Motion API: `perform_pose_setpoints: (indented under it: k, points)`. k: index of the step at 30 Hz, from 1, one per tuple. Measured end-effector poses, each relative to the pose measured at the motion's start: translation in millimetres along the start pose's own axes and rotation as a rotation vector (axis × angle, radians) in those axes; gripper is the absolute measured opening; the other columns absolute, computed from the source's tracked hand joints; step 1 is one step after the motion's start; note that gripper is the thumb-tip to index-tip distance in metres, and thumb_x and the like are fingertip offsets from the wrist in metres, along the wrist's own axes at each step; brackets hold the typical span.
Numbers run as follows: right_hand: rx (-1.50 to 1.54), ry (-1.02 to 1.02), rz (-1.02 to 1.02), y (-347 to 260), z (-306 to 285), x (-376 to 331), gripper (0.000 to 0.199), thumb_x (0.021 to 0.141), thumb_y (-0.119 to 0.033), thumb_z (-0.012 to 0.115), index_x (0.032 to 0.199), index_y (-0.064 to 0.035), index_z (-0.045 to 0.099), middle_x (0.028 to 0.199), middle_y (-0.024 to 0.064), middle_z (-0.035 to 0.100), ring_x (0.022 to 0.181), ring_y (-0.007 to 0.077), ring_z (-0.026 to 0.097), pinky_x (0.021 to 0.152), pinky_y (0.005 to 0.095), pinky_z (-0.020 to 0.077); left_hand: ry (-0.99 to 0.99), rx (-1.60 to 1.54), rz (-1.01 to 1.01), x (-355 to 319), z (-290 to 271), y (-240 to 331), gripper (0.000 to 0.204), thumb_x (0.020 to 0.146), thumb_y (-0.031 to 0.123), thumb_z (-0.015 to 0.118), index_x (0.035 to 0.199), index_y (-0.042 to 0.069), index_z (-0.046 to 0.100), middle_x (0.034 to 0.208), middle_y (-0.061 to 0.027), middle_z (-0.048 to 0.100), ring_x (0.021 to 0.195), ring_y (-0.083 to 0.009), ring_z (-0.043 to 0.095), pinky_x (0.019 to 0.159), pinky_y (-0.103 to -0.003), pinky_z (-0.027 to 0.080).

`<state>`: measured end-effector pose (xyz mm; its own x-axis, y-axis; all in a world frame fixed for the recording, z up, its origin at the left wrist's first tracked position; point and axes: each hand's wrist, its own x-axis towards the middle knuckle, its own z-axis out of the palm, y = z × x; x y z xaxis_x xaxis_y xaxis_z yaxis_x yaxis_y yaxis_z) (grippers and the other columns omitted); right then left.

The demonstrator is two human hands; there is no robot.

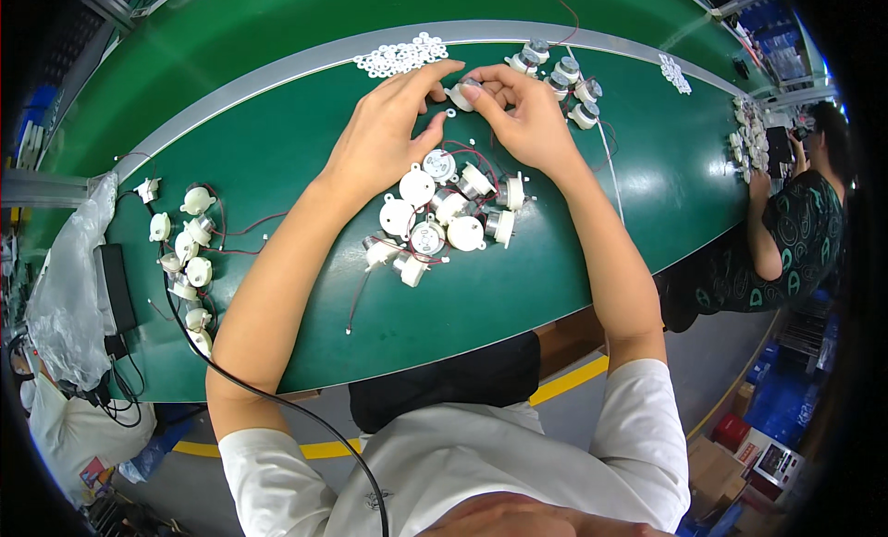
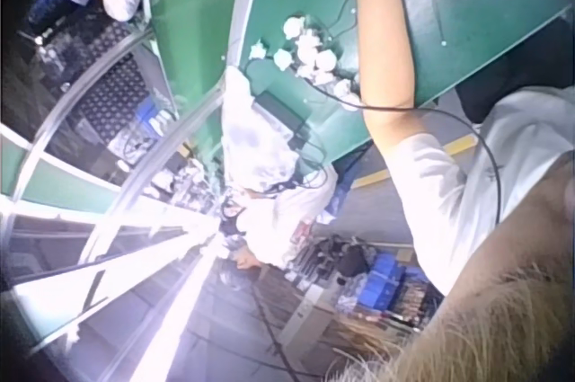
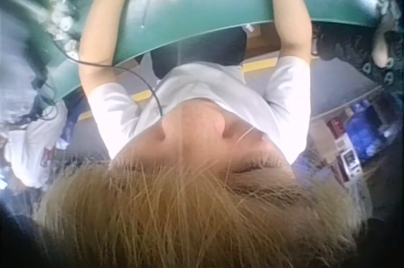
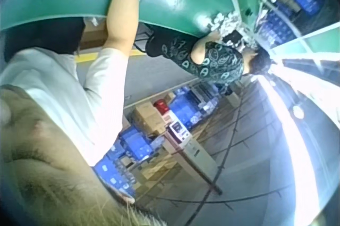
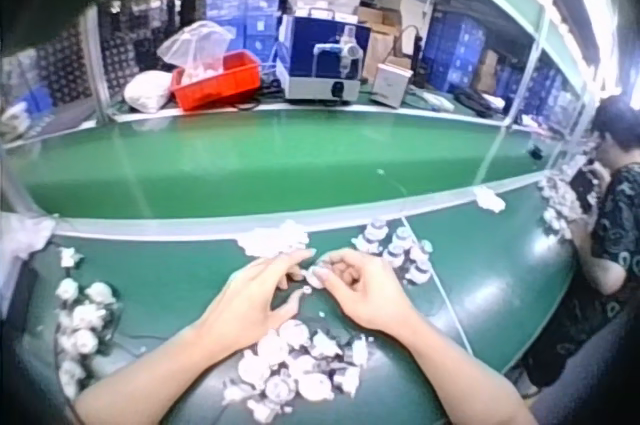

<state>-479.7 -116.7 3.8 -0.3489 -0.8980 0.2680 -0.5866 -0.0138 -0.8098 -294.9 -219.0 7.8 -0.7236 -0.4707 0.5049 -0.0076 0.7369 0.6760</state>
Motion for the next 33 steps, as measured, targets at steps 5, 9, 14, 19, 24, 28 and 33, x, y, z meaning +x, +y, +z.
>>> perform_pose_setpoints:
  k: [5,9,14,19,24,28,33]
  points:
    - [0.042,-0.024,-0.054,3,0,3,0.029,0.096,-0.022,0.072,0.110,0.0030,0.070,0.060,0.0040,0.058,0.053,0.0089,0.048,0.052,0.0293,0.0391,0.005,-0.004,-0.029,2,-3,3,0.059,0.079,-0.014,0.059,0.133,0.010,0.060,0.102,-0.0098,0.062,0.080,-0.0216,0.059,0.075,-0.034,0.052]
    - [-0.041,-0.091,-0.037,-2,5,3,0.024,0.097,-0.013,0.069,0.115,0.0026,0.068,0.082,0.0071,0.067,0.067,0.0092,0.057,0.062,0.0274,0.0459,-0.014,0.013,0.024,0,-3,-1,0.052,0.081,-0.013,0.057,0.129,0.009,0.063,0.106,-0.0104,0.062,0.082,-0.0229,0.060,0.075,-0.034,0.052]
    - [-0.012,-0.097,-0.199,-3,5,7,0.019,0.095,-0.009,0.069,0.110,0.0012,0.068,0.081,0.0078,0.064,0.060,0.0129,0.053,0.057,0.0308,0.0428,-0.025,0.083,0.059,-1,-1,-5,0.046,0.083,-0.011,0.057,0.123,0.009,0.068,0.108,-0.0093,0.062,0.087,-0.0250,0.063,0.074,-0.035,0.052]
    - [0.001,-0.136,-0.182,-7,3,8,0.019,0.094,-0.007,0.067,0.112,0.0008,0.068,0.089,0.0090,0.065,0.064,0.0168,0.056,0.062,0.0320,0.0468,-0.027,0.084,0.048,0,-1,-4,0.044,0.081,-0.006,0.062,0.122,0.010,0.069,0.105,-0.0090,0.062,0.088,-0.0307,0.064,0.079,-0.042,0.054]
    - [-0.020,-0.124,-0.168,-9,4,6,0.020,0.095,-0.008,0.067,0.113,0.0005,0.068,0.091,0.0096,0.065,0.065,0.0174,0.057,0.064,0.0321,0.0478,-0.013,0.058,0.040,0,0,-6,0.041,0.081,-0.004,0.063,0.118,0.010,0.071,0.103,-0.0088,0.063,0.086,-0.0300,0.065,0.078,-0.041,0.055]
    - [-0.007,-0.122,-0.168,-9,5,6,0.019,0.095,-0.008,0.068,0.113,-0.0002,0.068,0.091,0.0093,0.065,0.067,0.0170,0.056,0.064,0.0319,0.0477,-0.008,0.055,0.018,0,0,-6,0.040,0.081,-0.004,0.064,0.117,0.011,0.072,0.102,-0.0086,0.064,0.086,-0.0300,0.065,0.077,-0.041,0.055]
    - [-0.060,-0.206,-0.160,-19,-3,9,0.021,0.097,-0.007,0.066,0.117,0.0004,0.065,0.091,0.0067,0.064,0.068,0.0127,0.054,0.064,0.0290,0.0463,-0.016,0.068,0.040,-1,-4,-6,0.041,0.080,-0.004,0.064,0.117,0.012,0.073,0.101,-0.0078,0.064,0.086,-0.0295,0.065,0.077,-0.041,0.055]
